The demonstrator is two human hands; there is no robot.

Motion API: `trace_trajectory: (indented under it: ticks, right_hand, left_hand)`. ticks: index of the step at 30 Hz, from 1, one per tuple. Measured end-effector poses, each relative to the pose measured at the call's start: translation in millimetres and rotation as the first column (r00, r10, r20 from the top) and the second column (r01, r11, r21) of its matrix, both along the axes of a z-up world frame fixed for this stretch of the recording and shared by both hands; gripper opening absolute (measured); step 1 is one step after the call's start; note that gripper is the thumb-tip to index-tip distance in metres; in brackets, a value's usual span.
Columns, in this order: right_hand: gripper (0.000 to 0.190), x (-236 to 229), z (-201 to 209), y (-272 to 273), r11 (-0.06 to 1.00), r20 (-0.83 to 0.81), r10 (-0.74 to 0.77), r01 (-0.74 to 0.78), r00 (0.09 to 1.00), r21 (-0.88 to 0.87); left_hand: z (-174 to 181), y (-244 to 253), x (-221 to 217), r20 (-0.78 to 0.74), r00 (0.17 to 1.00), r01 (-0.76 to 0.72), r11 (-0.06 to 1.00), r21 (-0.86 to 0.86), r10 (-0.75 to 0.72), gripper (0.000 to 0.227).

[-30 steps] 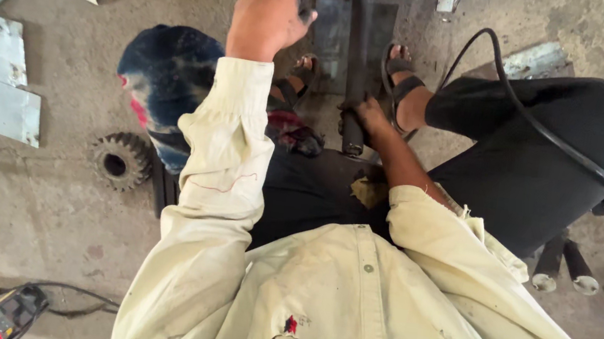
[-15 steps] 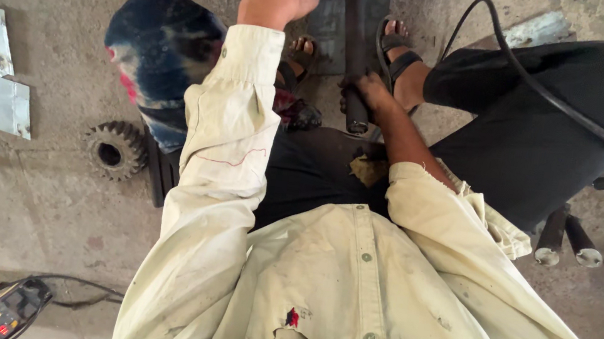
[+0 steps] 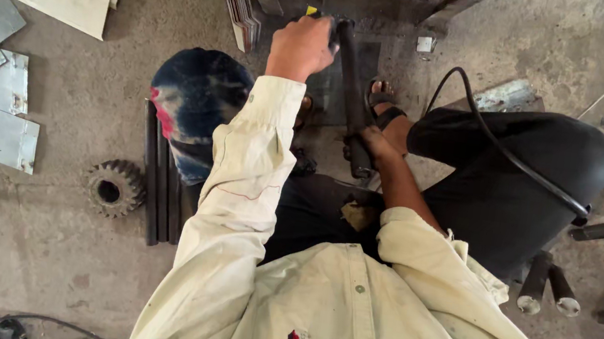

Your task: The person sits on the floor in a workshop and uses a welding torch to join a metal pipe to a flat metal plate. They repeatedly position the pipe, strike an arc to weld the joint, and inspect the work. The person also uses a hammer to tap the pipe into alignment and handles a welding helmet.

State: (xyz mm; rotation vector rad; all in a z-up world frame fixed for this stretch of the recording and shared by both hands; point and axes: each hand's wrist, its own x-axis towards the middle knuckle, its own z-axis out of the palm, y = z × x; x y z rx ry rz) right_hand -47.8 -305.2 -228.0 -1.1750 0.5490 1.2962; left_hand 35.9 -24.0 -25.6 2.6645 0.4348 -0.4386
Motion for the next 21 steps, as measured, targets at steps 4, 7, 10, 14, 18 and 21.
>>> trace_trajectory:
  ticks: [4,7,10,14,18,21]
  right_hand:
    - [0.028,11,14,-3,1.0,-0.035,-0.002,0.001,0.999,-0.018]
    - [0.029,15,29,6,0.999,-0.09,0.013,-0.018,0.996,-0.048]
    - [0.026,6,37,20,0.997,-0.098,-0.004,-0.004,0.995,-0.081]
    - [0.022,-6,13,22,0.995,-0.022,-0.031,0.033,0.999,0.093]
    - [0.022,-13,-10,27,0.998,0.032,-0.044,0.043,0.999,0.034]
    - [0.021,-11,-6,34,0.997,0.013,-0.07,0.069,0.997,0.028]
  left_hand:
    - [7,9,-3,-0.005,1.0,-0.003,1.0,0.028,0.003,0.034]
    - [16,17,-4,-0.045,0.999,-0.014,0.999,0.028,0.016,0.038]
    - [20,18,-13,-0.118,0.993,-0.028,1.0,0.012,0.029,0.041]
    - [19,21,-29,-0.092,0.995,-0.029,0.999,-0.045,0.025,0.048]
    - [24,26,-41,-0.106,0.994,-0.006,0.998,-0.059,0.0,0.047]
    - [35,28,-51,-0.089,0.996,-0.012,0.997,-0.071,0.006,0.048]
